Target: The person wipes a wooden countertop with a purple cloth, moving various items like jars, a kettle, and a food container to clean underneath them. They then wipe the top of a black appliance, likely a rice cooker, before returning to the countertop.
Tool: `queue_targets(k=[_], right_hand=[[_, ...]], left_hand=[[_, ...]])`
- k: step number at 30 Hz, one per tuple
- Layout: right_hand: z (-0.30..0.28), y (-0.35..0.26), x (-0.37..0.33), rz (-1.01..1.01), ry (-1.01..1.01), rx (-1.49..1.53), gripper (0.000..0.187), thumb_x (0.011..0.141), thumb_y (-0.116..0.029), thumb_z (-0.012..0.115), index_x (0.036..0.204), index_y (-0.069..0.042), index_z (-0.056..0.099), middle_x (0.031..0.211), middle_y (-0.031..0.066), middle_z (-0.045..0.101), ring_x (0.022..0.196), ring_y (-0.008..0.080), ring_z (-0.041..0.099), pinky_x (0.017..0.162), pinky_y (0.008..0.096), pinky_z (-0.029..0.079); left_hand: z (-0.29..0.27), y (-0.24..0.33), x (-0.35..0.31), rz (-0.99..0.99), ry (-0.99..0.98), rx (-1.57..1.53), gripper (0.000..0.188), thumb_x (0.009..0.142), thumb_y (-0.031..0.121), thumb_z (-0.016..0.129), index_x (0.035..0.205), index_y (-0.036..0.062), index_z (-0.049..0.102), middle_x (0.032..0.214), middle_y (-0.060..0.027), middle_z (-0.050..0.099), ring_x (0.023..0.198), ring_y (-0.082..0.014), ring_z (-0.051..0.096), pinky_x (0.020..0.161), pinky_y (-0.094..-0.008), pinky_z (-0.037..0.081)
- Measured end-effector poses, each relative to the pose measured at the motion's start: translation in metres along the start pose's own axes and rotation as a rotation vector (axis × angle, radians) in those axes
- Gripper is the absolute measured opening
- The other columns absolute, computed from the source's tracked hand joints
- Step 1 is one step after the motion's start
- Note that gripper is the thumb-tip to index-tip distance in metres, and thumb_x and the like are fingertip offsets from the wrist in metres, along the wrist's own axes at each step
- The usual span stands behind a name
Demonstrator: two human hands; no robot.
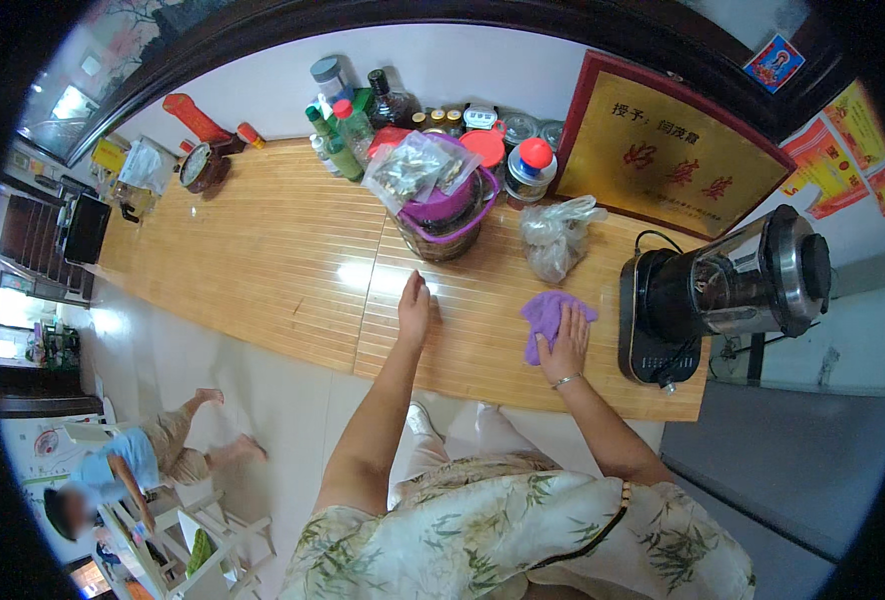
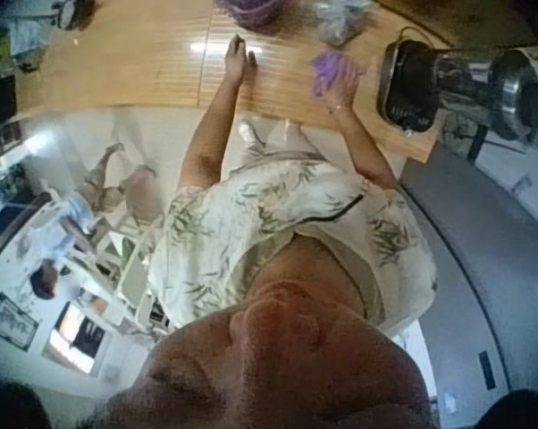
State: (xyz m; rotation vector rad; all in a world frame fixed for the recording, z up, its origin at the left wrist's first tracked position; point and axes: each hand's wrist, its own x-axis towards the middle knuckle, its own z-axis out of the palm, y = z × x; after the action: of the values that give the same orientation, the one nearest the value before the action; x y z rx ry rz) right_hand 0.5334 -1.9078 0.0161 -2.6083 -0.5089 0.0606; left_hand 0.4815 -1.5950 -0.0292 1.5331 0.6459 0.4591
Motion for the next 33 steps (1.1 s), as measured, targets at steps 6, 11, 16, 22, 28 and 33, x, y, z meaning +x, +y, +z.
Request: queue_targets(k=[6, 11, 16, 22, 28, 33], right_hand=[[-0.008, -0.028, -0.045, -0.024, -0.277, -0.146, 0.074, 0.089, -0.039, 0.056, 0.152, -0.018, 0.024, 0.157, 0.0227, 0.016, 0.144, 0.0414, 0.013, 0.117, 0.0515, 0.005], [0.026, -0.102, -0.065, -0.096, -0.354, -0.119, 0.072, 0.090, -0.040, 0.054, 0.152, -0.020, 0.024, 0.157, 0.0220, 0.014, 0.144, 0.0419, 0.012, 0.117, 0.0519, 0.005], [0.084, -0.200, -0.026, -0.244, -0.365, -0.130, 0.072, 0.091, -0.041, 0.051, 0.153, -0.020, 0.021, 0.158, 0.0211, 0.014, 0.145, 0.0420, 0.012, 0.118, 0.0510, 0.005], [0.140, -0.330, 0.020, -0.338, -0.462, -0.062, 0.067, 0.097, -0.043, 0.042, 0.153, -0.018, 0.017, 0.157, 0.0173, 0.019, 0.145, 0.0375, 0.015, 0.118, 0.0475, 0.008], [0.161, -0.373, 0.015, -0.585, -0.517, -0.151, 0.064, 0.095, -0.037, 0.049, 0.150, -0.013, 0.026, 0.156, 0.0120, 0.027, 0.144, 0.0311, 0.022, 0.118, 0.0465, 0.013], [0.152, -0.357, 0.004, -0.505, -0.401, -0.240, 0.068, 0.091, -0.035, 0.055, 0.148, -0.009, 0.029, 0.155, 0.0144, 0.027, 0.143, 0.0326, 0.023, 0.118, 0.0466, 0.014]], left_hand=[[-0.048, 0.032, -0.049, 0.099, -0.093, 0.324, 0.040, 0.097, 0.009, 0.047, 0.136, -0.0032, 0.046, 0.128, -0.0181, 0.057, 0.116, -0.0293, 0.056, 0.102, -0.0374, 0.042], [-0.113, 0.046, -0.063, 0.217, 0.002, 0.621, 0.036, 0.094, 0.006, 0.046, 0.127, -0.0042, 0.053, 0.123, -0.0242, 0.058, 0.114, -0.0371, 0.055, 0.102, -0.0411, 0.042], [-0.189, 0.020, -0.083, 0.148, 0.015, 0.448, 0.036, 0.092, 0.007, 0.050, 0.125, -0.0037, 0.053, 0.122, -0.0238, 0.058, 0.112, -0.0393, 0.056, 0.099, -0.0431, 0.044], [-0.271, 0.044, -0.083, 0.137, -0.007, 0.593, 0.039, 0.089, 0.008, 0.054, 0.127, -0.0020, 0.052, 0.125, -0.0235, 0.056, 0.114, -0.0390, 0.055, 0.099, -0.0431, 0.043], [-0.313, 0.062, -0.062, 0.310, -0.154, 1.047, 0.052, 0.088, 0.023, 0.060, 0.135, 0.0051, 0.048, 0.142, -0.0188, 0.045, 0.132, -0.0361, 0.040, 0.107, -0.0499, 0.034], [-0.278, 0.051, -0.038, 0.301, -0.386, 1.220, 0.065, 0.089, 0.041, 0.056, 0.144, 0.0102, 0.039, 0.152, -0.0119, 0.033, 0.143, -0.0320, 0.024, 0.113, -0.0598, 0.017]])
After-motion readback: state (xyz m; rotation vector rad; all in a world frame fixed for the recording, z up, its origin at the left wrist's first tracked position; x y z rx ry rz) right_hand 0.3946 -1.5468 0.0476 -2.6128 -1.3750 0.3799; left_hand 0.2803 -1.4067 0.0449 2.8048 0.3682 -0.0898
